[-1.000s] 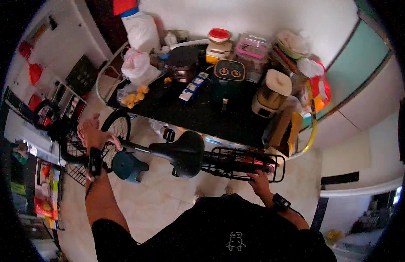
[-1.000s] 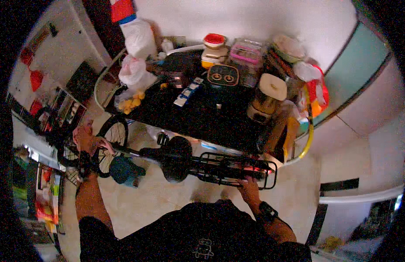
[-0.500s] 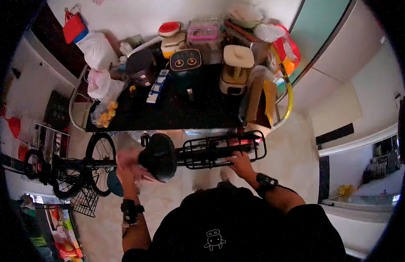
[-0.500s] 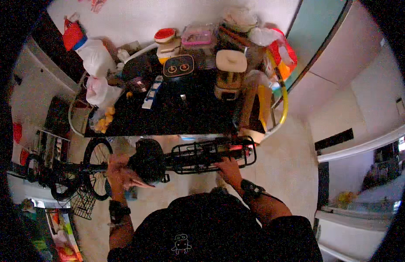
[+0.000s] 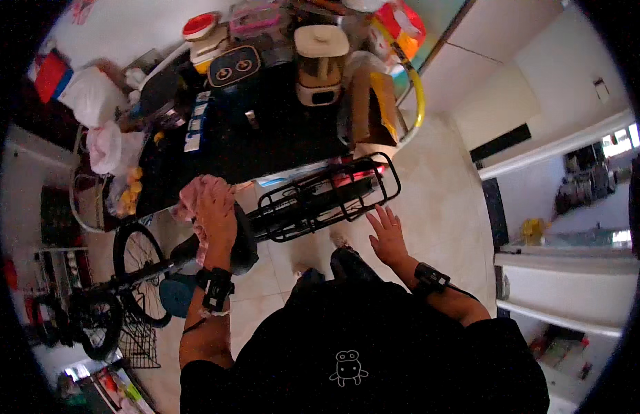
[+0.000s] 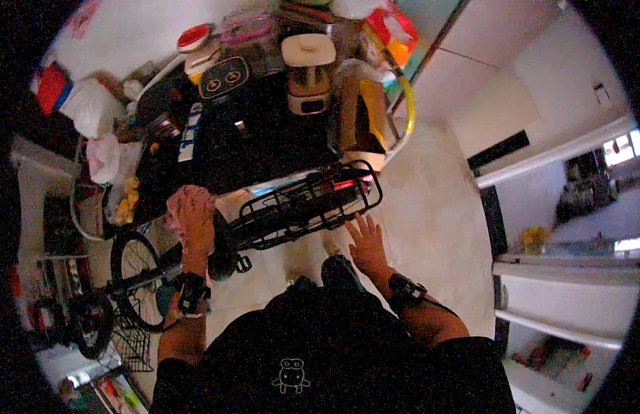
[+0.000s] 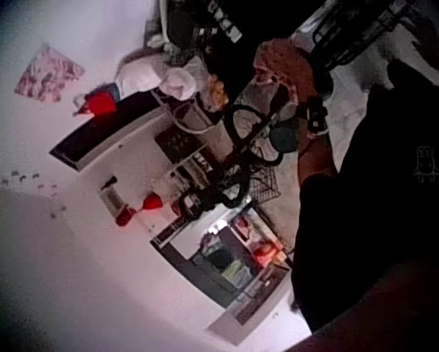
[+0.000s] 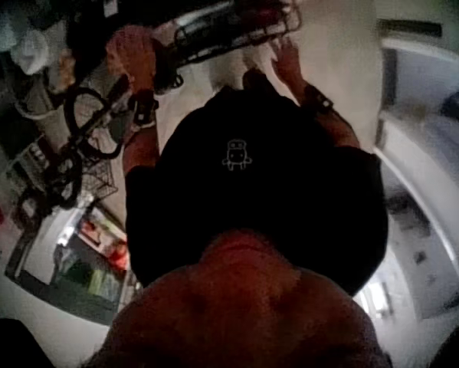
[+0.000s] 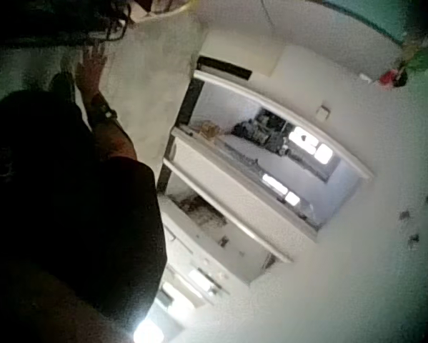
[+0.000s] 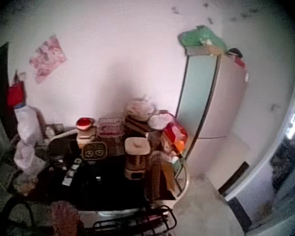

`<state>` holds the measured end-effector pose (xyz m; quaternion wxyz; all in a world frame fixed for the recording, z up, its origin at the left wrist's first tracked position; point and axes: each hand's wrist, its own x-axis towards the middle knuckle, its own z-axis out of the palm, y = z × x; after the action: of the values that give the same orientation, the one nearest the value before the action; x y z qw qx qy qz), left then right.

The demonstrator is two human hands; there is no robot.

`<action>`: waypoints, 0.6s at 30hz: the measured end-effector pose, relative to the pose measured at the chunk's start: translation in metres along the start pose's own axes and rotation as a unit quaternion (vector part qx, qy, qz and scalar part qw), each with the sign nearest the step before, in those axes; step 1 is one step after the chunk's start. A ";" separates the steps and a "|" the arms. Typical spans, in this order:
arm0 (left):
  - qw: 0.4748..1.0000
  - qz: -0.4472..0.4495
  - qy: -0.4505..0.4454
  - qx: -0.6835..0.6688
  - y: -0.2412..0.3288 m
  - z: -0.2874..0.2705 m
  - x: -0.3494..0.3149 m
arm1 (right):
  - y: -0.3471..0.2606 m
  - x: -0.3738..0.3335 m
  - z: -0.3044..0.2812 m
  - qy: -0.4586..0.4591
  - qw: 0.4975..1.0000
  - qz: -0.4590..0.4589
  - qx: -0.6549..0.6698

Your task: The person wipes the handlebars, frame, seat, and rear rack of a bicycle with a cloth.

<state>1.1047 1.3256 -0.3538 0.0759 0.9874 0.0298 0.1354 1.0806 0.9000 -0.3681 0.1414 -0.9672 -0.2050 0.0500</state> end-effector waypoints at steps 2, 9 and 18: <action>0.999 0.015 -0.025 -0.040 0.038 0.009 0.026 | 0.000 -0.010 0.004 -0.005 0.999 0.040 0.009; 0.923 0.111 -0.141 -0.340 0.128 0.013 0.038 | -0.012 -0.057 0.023 -0.014 0.964 0.147 0.222; 0.868 -0.131 -0.048 -0.476 0.112 0.067 0.077 | 0.035 -0.074 0.040 -0.016 0.920 0.201 0.335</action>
<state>1.2016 1.2118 -0.3792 0.5548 0.8241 0.0867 0.0743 1.0206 0.8495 -0.4133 0.4414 -0.8830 0.0198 0.1582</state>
